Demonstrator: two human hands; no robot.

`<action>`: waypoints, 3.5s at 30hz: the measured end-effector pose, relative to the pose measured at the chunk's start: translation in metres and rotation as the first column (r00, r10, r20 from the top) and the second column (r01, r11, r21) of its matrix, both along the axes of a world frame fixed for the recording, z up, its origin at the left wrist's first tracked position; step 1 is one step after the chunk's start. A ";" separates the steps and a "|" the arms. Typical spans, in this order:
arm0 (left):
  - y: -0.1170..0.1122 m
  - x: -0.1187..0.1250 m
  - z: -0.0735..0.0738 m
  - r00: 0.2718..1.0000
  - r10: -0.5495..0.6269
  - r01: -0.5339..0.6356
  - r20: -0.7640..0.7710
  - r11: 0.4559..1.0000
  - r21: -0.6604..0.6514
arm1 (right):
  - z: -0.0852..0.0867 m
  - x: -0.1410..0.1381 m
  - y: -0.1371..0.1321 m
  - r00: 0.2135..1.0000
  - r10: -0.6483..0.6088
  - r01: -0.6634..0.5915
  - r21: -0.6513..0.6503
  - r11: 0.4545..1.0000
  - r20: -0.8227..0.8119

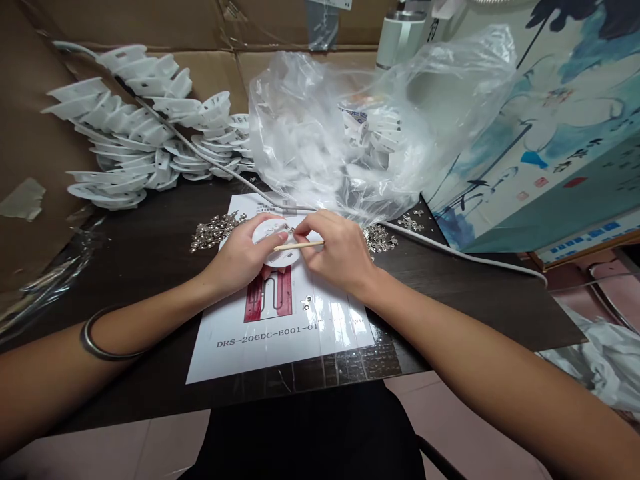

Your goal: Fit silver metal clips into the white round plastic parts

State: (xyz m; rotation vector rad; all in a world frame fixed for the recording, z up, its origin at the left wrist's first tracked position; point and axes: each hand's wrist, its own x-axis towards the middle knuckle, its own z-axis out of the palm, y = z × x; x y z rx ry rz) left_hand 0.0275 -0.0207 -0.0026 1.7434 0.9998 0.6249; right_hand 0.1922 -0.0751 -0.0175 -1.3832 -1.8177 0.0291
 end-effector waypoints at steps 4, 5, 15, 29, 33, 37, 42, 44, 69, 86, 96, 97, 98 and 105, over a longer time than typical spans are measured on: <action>0.000 0.000 0.001 1.000 0.010 -0.010 -0.001 1.000 0.000 | -0.001 0.001 0.000 1.000 0.023 -0.023 0.000 1.000 0.001; 0.000 0.000 0.000 1.000 0.013 -0.013 -0.010 1.000 0.007 | -0.002 0.001 0.000 1.000 0.019 -0.019 -0.009 1.000 0.002; 0.002 -0.002 -0.003 0.999 0.018 -0.017 0.031 0.998 -0.055 | -0.003 0.002 0.001 0.998 0.047 -0.048 0.032 0.998 0.037; 0.001 -0.002 -0.001 0.995 0.055 -0.049 0.078 0.996 -0.078 | -0.004 0.005 0.003 0.991 0.126 -0.122 0.093 0.988 -0.035; 0.001 -0.002 0.000 0.994 0.062 -0.054 0.090 0.995 -0.084 | -0.004 0.005 0.004 0.993 0.113 -0.109 0.100 0.989 -0.043; 0.001 -0.003 -0.001 0.993 0.063 -0.055 0.101 0.995 -0.081 | -0.002 0.006 0.003 0.994 0.110 -0.110 0.117 0.987 -0.001; 0.001 -0.002 -0.001 0.993 0.074 -0.066 0.090 0.994 -0.089 | -0.003 0.010 0.003 0.984 0.148 -0.157 0.091 0.983 0.096; 0.001 -0.002 -0.002 0.993 0.080 -0.070 0.092 0.992 -0.107 | -0.003 0.012 0.003 0.976 0.170 -0.178 0.055 0.982 0.137; -0.003 -0.001 0.001 0.986 0.014 0.044 -0.168 0.941 0.337 | 0.004 0.006 0.007 0.638 -0.055 -0.341 -0.346 0.874 -0.768; -0.004 0.000 0.001 0.959 0.023 0.088 -0.282 0.924 0.372 | -0.001 0.009 0.004 0.843 0.039 -0.298 -0.404 0.865 -0.537; -0.003 0.001 -0.001 0.956 -0.002 0.115 -0.295 0.924 0.365 | -0.001 0.007 0.002 0.900 0.064 -0.252 -0.393 0.884 -0.431; -0.002 0.001 -0.001 0.958 -0.006 0.115 -0.288 0.924 0.365 | -0.001 0.006 0.002 0.906 0.069 -0.246 -0.387 0.889 -0.418; -0.002 0.001 -0.001 0.960 -0.006 0.113 -0.282 0.924 0.365 | -0.002 0.006 0.002 0.910 0.076 -0.244 -0.380 0.892 -0.407; -0.001 0.001 -0.001 0.963 -0.008 0.102 -0.269 0.937 0.335 | -0.003 0.004 0.002 0.936 0.101 -0.229 -0.362 0.904 -0.338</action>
